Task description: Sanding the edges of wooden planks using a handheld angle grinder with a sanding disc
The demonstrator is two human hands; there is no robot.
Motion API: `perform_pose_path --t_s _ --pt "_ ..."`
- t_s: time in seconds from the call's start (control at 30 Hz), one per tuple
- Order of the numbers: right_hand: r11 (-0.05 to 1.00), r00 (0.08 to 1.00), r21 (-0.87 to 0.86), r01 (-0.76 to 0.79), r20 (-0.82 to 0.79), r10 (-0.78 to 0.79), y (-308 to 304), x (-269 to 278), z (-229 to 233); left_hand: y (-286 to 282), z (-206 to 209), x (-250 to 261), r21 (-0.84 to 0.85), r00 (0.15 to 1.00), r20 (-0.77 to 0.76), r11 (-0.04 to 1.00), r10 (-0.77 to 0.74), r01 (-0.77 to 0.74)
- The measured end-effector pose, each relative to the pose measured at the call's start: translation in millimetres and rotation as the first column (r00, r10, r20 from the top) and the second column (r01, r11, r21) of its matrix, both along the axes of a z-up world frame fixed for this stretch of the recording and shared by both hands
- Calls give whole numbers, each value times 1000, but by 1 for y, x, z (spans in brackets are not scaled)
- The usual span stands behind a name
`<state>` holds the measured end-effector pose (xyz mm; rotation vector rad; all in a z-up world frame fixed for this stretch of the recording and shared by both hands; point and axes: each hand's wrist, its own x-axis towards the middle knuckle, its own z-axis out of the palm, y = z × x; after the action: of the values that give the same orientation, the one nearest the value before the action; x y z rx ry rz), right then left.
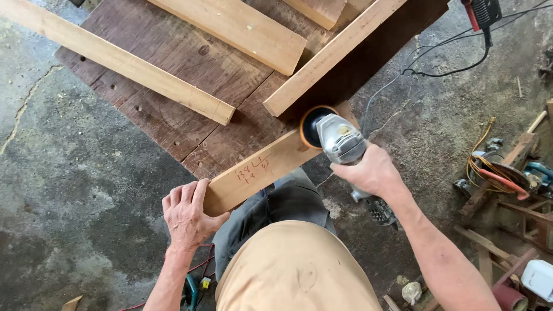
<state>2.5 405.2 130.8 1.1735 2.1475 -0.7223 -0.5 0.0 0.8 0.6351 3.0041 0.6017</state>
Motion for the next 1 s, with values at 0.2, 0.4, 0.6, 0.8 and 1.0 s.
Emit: perform_pose_path --t_s 0.2,0.4,0.6,0.8,1.0 --pt "1000 999 -11 -11 -36 10 10 -6 2 0 1 -1 15 999 -42 1000 6 -5" --pt "994 997 -68 -81 -2 82 -46 -22 37 1 6 -3 32 1000 -14 999 -11 11" --pt "944 940 -76 -321 94 327 -68 -4 2 0 0 -2 25 1000 -11 1000 -10 10" --pt "956 950 -54 -288 107 292 -47 -6 0 0 1 -1 30 1000 -21 999 -13 13" --pt "995 995 -27 -94 -46 93 -8 -10 17 2 3 -2 21 1000 -27 1000 5 -4"
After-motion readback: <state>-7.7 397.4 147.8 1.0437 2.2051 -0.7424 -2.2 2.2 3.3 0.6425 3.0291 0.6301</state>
